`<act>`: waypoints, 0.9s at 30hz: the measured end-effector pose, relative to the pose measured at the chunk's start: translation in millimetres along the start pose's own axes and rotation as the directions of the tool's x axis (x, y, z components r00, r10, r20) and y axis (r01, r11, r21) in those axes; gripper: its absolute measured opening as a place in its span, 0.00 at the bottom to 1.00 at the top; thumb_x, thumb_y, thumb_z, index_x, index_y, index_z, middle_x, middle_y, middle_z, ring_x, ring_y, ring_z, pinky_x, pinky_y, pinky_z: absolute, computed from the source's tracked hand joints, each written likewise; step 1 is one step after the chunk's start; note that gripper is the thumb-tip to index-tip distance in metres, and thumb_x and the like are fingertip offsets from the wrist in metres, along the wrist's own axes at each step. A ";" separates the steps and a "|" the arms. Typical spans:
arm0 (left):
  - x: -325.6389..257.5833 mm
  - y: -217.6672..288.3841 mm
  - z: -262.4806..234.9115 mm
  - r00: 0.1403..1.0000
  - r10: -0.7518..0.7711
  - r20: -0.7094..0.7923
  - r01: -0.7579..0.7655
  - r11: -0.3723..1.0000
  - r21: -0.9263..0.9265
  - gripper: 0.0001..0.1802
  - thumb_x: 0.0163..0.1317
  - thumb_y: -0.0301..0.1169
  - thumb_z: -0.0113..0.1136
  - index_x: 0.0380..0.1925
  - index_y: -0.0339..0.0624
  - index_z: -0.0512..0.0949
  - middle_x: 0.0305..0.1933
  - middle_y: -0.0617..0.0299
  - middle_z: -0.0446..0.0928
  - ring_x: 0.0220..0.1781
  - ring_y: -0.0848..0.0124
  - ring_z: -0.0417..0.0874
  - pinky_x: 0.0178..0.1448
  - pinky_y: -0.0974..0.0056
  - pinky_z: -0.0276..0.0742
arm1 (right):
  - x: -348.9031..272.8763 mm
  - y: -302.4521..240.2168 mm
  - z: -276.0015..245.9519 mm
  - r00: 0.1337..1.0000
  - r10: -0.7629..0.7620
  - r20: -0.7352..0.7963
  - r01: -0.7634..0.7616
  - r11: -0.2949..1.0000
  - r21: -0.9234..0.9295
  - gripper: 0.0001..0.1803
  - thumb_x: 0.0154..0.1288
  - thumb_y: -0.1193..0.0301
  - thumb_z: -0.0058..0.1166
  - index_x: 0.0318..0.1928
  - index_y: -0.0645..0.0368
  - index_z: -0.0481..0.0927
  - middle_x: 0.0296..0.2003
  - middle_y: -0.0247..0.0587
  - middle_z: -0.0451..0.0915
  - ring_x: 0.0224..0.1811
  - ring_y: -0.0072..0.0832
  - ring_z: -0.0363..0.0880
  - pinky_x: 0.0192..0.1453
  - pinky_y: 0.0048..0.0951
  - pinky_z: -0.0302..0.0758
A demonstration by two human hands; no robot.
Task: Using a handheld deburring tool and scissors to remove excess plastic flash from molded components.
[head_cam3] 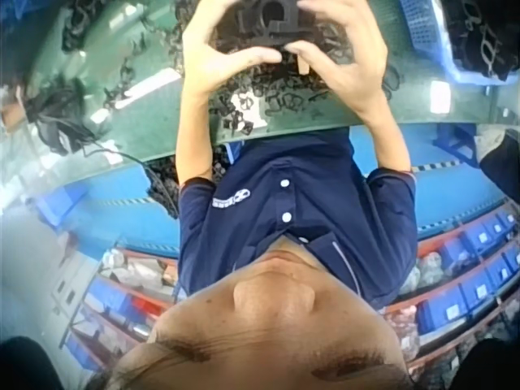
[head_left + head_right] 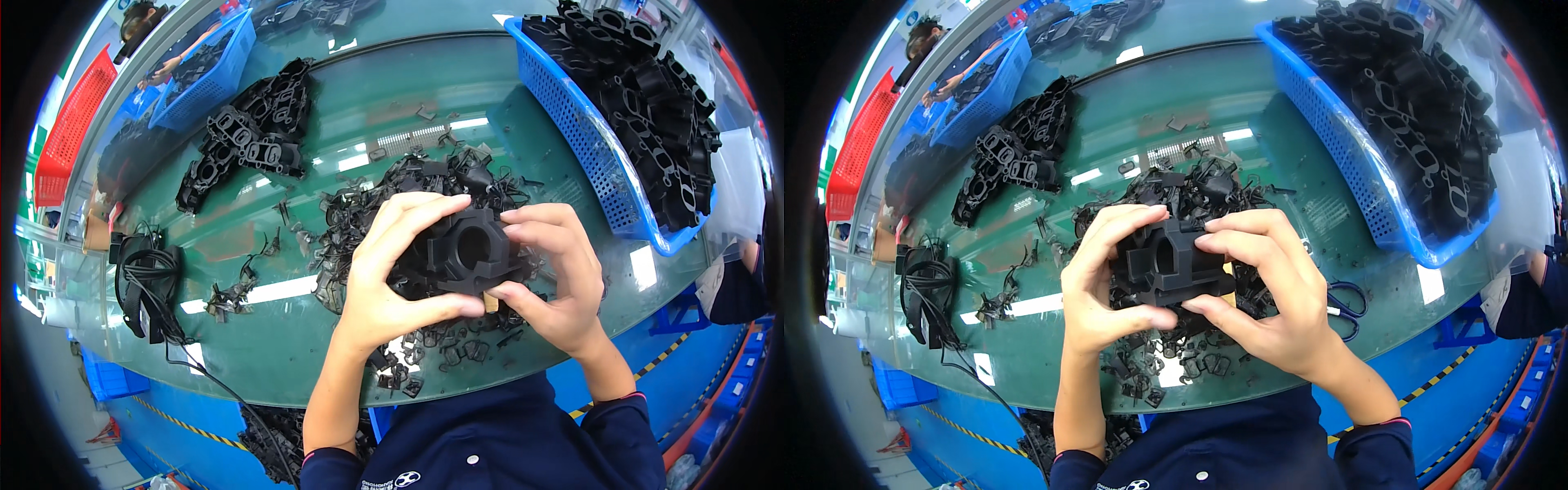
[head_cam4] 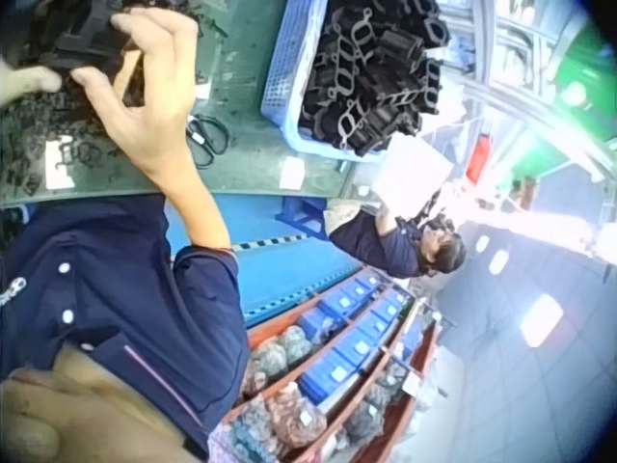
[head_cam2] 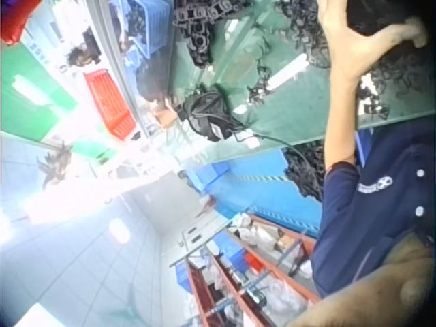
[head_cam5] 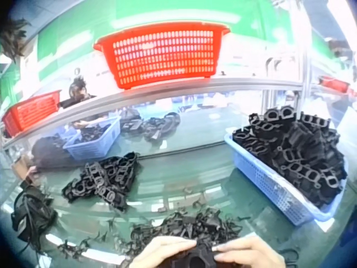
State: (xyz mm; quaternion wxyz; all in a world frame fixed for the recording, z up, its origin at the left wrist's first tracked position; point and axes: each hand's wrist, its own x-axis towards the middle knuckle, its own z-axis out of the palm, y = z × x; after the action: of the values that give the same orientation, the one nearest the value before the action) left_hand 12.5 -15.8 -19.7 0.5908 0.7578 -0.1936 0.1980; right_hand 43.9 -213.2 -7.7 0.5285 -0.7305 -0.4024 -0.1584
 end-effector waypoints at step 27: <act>-6.7 7.1 15.0 0.891 -0.382 -0.243 0.302 0.902 -0.309 0.39 0.50 0.47 0.67 0.55 0.29 0.69 0.51 0.51 0.73 0.49 0.66 0.77 0.56 0.65 0.70 | -26.5 26.0 -25.1 0.640 0.673 0.371 -0.693 0.714 -0.102 0.24 0.54 0.71 0.50 0.51 0.59 0.61 0.23 0.54 0.74 0.27 0.51 0.76 0.32 0.44 0.70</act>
State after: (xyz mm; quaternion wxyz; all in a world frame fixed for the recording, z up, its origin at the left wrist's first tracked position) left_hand 4.1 -31.6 -20.8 0.7341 0.6562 0.0109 0.1744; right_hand 51.8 -249.9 -32.1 0.4780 -0.8307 -0.1955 0.2082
